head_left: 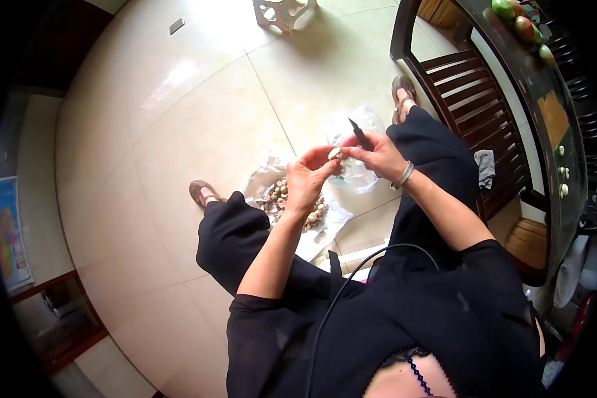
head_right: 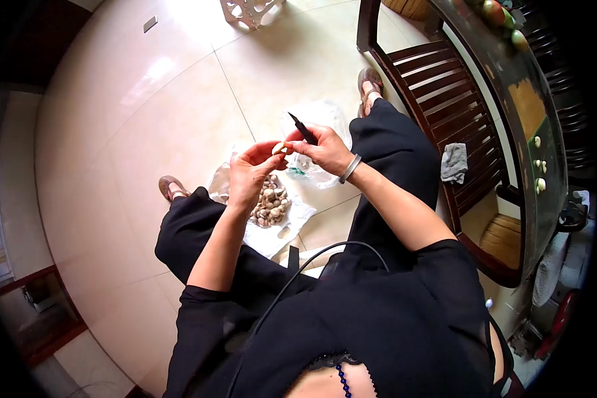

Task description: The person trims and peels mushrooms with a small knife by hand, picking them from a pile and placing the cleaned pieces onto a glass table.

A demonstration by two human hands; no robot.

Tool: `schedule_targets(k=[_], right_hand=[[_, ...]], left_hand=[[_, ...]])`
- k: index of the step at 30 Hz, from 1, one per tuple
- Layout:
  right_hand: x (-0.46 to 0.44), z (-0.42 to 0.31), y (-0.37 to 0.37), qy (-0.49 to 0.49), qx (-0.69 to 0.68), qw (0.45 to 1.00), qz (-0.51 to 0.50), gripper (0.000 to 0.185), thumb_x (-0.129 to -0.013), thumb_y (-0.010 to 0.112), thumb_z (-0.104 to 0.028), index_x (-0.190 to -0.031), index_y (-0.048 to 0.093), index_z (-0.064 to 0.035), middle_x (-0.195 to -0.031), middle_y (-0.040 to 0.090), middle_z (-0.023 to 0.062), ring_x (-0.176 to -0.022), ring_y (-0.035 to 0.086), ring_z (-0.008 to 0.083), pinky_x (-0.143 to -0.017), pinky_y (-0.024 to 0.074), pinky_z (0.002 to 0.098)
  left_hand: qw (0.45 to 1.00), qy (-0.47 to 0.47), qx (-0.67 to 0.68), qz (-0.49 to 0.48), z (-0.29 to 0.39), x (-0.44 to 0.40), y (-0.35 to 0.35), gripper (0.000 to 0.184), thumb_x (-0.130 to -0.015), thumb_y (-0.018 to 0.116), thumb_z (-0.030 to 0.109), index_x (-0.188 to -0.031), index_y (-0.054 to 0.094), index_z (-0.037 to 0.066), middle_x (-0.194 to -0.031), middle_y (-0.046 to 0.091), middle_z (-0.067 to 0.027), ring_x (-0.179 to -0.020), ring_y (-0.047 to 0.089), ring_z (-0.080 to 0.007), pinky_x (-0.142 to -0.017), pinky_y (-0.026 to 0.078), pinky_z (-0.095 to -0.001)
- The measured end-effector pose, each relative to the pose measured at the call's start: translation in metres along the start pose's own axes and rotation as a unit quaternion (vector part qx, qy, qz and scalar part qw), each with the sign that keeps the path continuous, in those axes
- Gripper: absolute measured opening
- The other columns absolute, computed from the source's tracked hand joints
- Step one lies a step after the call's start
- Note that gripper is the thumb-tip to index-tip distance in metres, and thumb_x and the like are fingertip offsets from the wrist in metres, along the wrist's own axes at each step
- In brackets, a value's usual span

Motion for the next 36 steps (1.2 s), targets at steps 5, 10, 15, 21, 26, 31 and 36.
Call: schedule_targets(k=[5, 10, 15, 21, 26, 31, 36], right_hand=[[-0.001, -0.006, -0.018, -0.068, 0.049, 0.996, 0.024, 0.015, -0.083, 0.057, -0.011, -0.094, 0.058, -0.0009, -0.08, 0.061, 0.0037, -0.069, 0.055, 0.0065, -0.062, 0.0435, 0.018], [-0.002, -0.007, -0.025, -0.031, 0.064, 0.997, 0.015, 0.015, -0.084, 0.055, -0.009, -0.094, 0.057, 0.0012, -0.082, 0.061, 0.0058, -0.078, 0.058, 0.0106, -0.072, 0.0459, 0.0222], [-0.001, -0.009, -0.03, -0.084, 0.101, 0.991, 0.04, 0.017, -0.081, 0.059, -0.011, -0.092, 0.058, 0.0012, -0.076, 0.063, 0.0059, -0.067, 0.058, 0.0077, -0.062, 0.0466, 0.0214], [0.003, -0.014, -0.03, -0.103, 0.206, 0.972, 0.054, 0.021, -0.081, 0.058, -0.016, -0.095, 0.056, -0.0003, -0.08, 0.06, 0.0101, -0.067, 0.058, 0.0157, -0.06, 0.0456, 0.0259], [0.013, -0.011, -0.024, -0.205, 0.395, 0.889, 0.11, 0.028, -0.086, 0.048, -0.021, -0.107, 0.051, -0.0023, -0.085, 0.057, 0.0157, -0.072, 0.057, 0.0324, -0.062, 0.0469, 0.0345], [0.02, -0.014, -0.018, -0.171, 0.488, 0.851, 0.089, 0.029, -0.086, 0.047, -0.021, -0.112, 0.051, -0.0074, -0.084, 0.056, 0.0119, -0.069, 0.058, 0.0288, -0.056, 0.0471, 0.0346], [0.019, -0.012, -0.019, -0.165, 0.51, 0.841, 0.079, 0.032, -0.085, 0.049, -0.021, -0.115, 0.051, -0.0099, -0.084, 0.055, 0.0096, -0.066, 0.058, 0.0264, -0.053, 0.047, 0.0339]], left_hand=[[1.0, -0.005, 0.023, -0.007, -0.002, -0.012, 0.016, 0.025, -0.076, 0.061, -0.001, -0.1, 0.056, -0.004, -0.086, 0.063, -0.0097, -0.076, 0.06, -0.0138, -0.07, 0.051, -0.0256], [0.999, -0.024, 0.032, -0.017, -0.005, -0.016, 0.022, 0.031, -0.073, 0.064, -0.002, -0.103, 0.055, -0.003, -0.089, 0.061, -0.0081, -0.08, 0.059, -0.0128, -0.074, 0.05, -0.0242], [0.999, -0.005, 0.022, -0.023, -0.004, -0.017, 0.027, 0.027, -0.077, 0.06, 0.0, -0.104, 0.054, -0.004, -0.093, 0.061, -0.0112, -0.081, 0.06, -0.0169, -0.076, 0.05, -0.0284], [0.999, 0.003, 0.044, 0.004, -0.013, -0.022, 0.023, 0.024, -0.08, 0.059, 0.005, -0.102, 0.057, -0.004, -0.088, 0.061, -0.0095, -0.074, 0.059, -0.0146, -0.071, 0.05, -0.0264], [0.995, -0.002, 0.094, 0.022, -0.021, -0.028, 0.017, 0.024, -0.08, 0.058, 0.003, -0.102, 0.056, -0.006, -0.087, 0.061, -0.0111, -0.074, 0.061, -0.0168, -0.071, 0.051, -0.0282], [0.991, -0.028, 0.128, 0.038, -0.023, -0.027, 0.017, 0.024, -0.081, 0.056, 0.003, -0.102, 0.054, -0.008, -0.089, 0.061, -0.0148, -0.077, 0.062, -0.0202, -0.074, 0.051, -0.0306], [0.987, -0.04, 0.15, 0.033, -0.024, -0.028, 0.019, 0.023, -0.081, 0.057, 0.003, -0.101, 0.054, -0.008, -0.09, 0.061, -0.0151, -0.078, 0.062, -0.0216, -0.074, 0.052, -0.0317]])
Point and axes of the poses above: each hand's wrist, its own x-axis away from the middle knuckle, its own y-axis out of the palm, z = x × y, the point moved 3 cm from there along -x, towards the middle knuckle
